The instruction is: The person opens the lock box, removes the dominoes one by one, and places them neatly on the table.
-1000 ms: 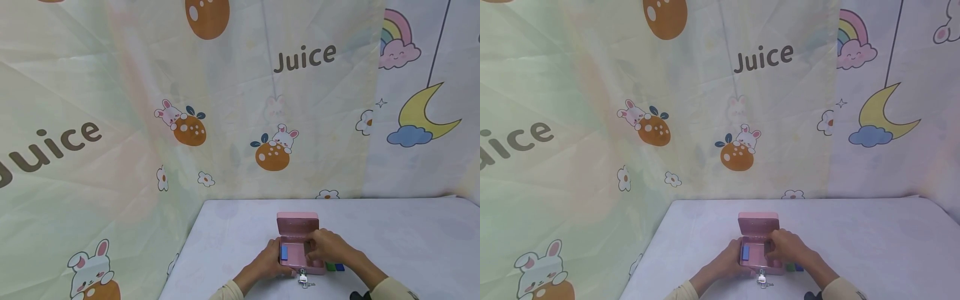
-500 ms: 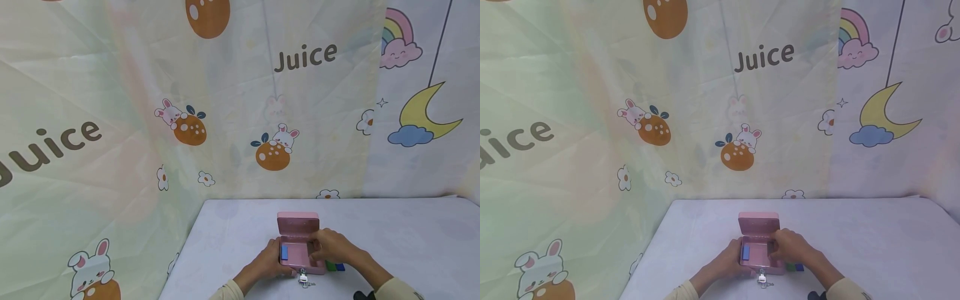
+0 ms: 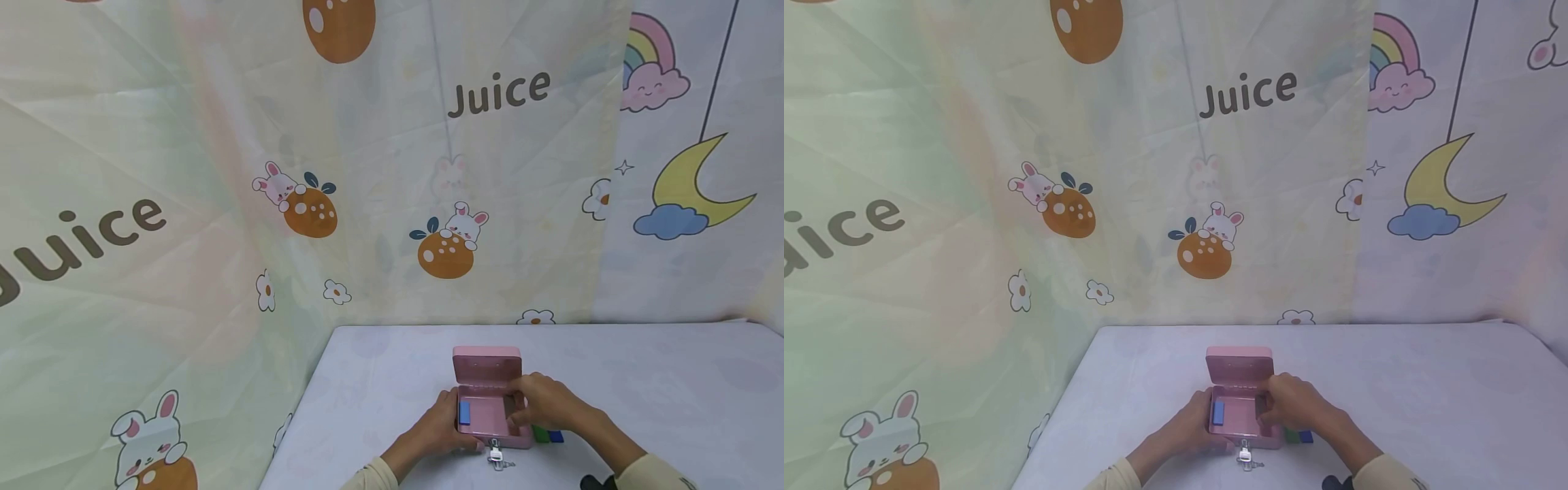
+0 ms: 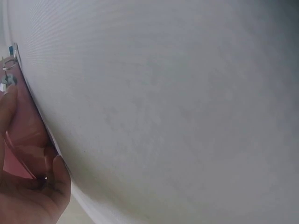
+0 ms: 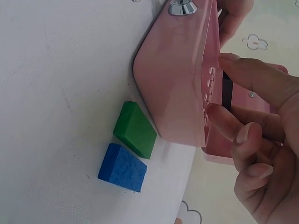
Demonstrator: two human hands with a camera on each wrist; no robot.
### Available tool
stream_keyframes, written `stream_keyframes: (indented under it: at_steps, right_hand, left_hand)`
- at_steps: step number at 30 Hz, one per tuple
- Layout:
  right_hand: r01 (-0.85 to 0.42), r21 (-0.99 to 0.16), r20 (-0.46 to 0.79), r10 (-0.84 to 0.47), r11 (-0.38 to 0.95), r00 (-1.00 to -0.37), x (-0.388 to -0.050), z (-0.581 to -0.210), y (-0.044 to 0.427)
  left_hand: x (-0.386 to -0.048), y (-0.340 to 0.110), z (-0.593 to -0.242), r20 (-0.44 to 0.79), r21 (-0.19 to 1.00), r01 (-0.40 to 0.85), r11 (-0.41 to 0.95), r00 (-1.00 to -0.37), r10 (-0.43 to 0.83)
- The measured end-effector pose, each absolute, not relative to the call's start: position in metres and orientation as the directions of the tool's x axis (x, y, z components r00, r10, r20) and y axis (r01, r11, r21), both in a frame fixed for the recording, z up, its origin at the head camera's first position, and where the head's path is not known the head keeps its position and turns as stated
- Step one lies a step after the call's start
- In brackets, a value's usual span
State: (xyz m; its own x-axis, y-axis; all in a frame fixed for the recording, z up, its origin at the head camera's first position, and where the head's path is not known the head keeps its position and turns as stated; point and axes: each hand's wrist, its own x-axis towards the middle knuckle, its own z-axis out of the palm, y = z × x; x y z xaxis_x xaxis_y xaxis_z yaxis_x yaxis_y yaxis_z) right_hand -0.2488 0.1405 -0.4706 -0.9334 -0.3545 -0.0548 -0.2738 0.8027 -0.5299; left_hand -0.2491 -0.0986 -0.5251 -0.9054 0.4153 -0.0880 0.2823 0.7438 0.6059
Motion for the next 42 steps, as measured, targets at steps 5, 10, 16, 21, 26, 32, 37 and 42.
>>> stream_keyframes:
  at_steps: [5,10,16,21,26,32,37,42]
  right_hand:
    - [-0.266,-0.527,-0.06,-0.348,0.807,-0.936,-0.248,-0.469,0.141]
    - [-0.261,-0.522,-0.064,-0.343,0.812,-0.937,-0.247,-0.468,0.143]
    - [-0.259,-0.527,-0.069,-0.345,0.809,-0.936,-0.247,-0.465,0.145]
    - [-0.264,-0.529,-0.062,-0.347,0.807,-0.936,-0.247,-0.465,0.147]
    - [-0.261,-0.527,-0.067,-0.345,0.809,-0.936,-0.247,-0.464,0.149]
    - [-0.256,-0.544,-0.075,-0.35,0.799,-0.934,-0.247,-0.464,0.152]
    - [-0.26,-0.539,-0.078,-0.355,0.801,-0.932,-0.247,-0.466,0.154]
    - [-0.254,-0.545,-0.084,-0.353,0.799,-0.932,-0.247,-0.466,0.156]
  left_hand:
    - [-0.249,-0.099,-0.525,-0.088,0.599,0.282,0.75,-0.907,0.412]
    - [-0.249,-0.099,-0.527,-0.085,0.594,0.281,0.754,-0.91,0.406]
    - [-0.25,-0.099,-0.527,-0.091,0.586,0.278,0.761,-0.911,0.402]
    - [-0.249,-0.099,-0.527,-0.09,0.586,0.28,0.761,-0.91,0.405]
    - [-0.249,-0.099,-0.527,-0.091,0.59,0.28,0.758,-0.909,0.407]
    - [-0.25,-0.099,-0.528,-0.097,0.59,0.277,0.758,-0.908,0.407]
    - [-0.25,-0.099,-0.528,-0.094,0.586,0.282,0.76,-0.907,0.41]
    - [-0.25,-0.099,-0.528,-0.091,0.583,0.289,0.759,-0.905,0.414]
